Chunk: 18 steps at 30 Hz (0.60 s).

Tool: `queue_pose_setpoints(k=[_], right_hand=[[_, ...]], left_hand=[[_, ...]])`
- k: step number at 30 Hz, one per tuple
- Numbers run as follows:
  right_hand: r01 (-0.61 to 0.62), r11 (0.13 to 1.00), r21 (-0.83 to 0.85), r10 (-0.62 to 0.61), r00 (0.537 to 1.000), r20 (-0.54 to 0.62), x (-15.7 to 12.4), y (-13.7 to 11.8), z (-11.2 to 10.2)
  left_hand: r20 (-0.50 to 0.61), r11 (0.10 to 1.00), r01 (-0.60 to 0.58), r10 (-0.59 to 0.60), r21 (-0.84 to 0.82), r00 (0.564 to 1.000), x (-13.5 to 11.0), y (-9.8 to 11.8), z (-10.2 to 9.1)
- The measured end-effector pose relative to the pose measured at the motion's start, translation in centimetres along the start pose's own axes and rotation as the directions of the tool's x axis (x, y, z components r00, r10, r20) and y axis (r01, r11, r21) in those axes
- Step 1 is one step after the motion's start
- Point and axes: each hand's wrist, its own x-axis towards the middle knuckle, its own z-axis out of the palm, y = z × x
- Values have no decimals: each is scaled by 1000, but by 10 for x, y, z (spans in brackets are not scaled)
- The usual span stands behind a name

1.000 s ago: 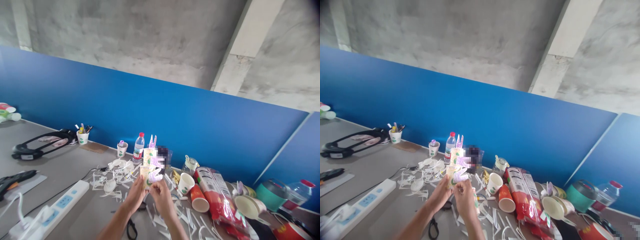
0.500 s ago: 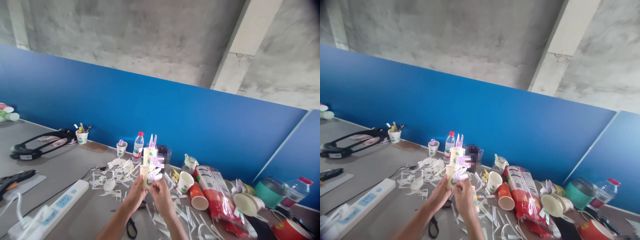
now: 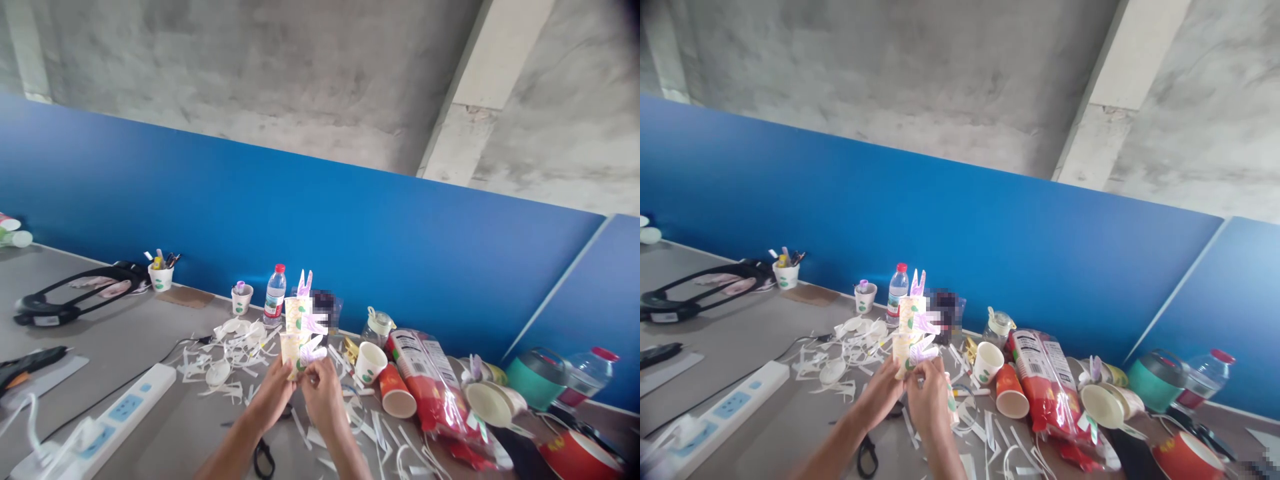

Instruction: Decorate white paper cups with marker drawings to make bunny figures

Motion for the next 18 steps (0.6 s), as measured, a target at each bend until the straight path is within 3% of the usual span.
queue_pose_setpoints(k=[11,18], right_hand=[[8,1000,9,-8,999,-33,-1,1,2],[-6,999,36,9,997,-76,-2,1,8]], left_hand=[[45,999,22,-24,35,999,-2,13,9],[-25,1000,10,-10,14,1000,-2,9,3]])
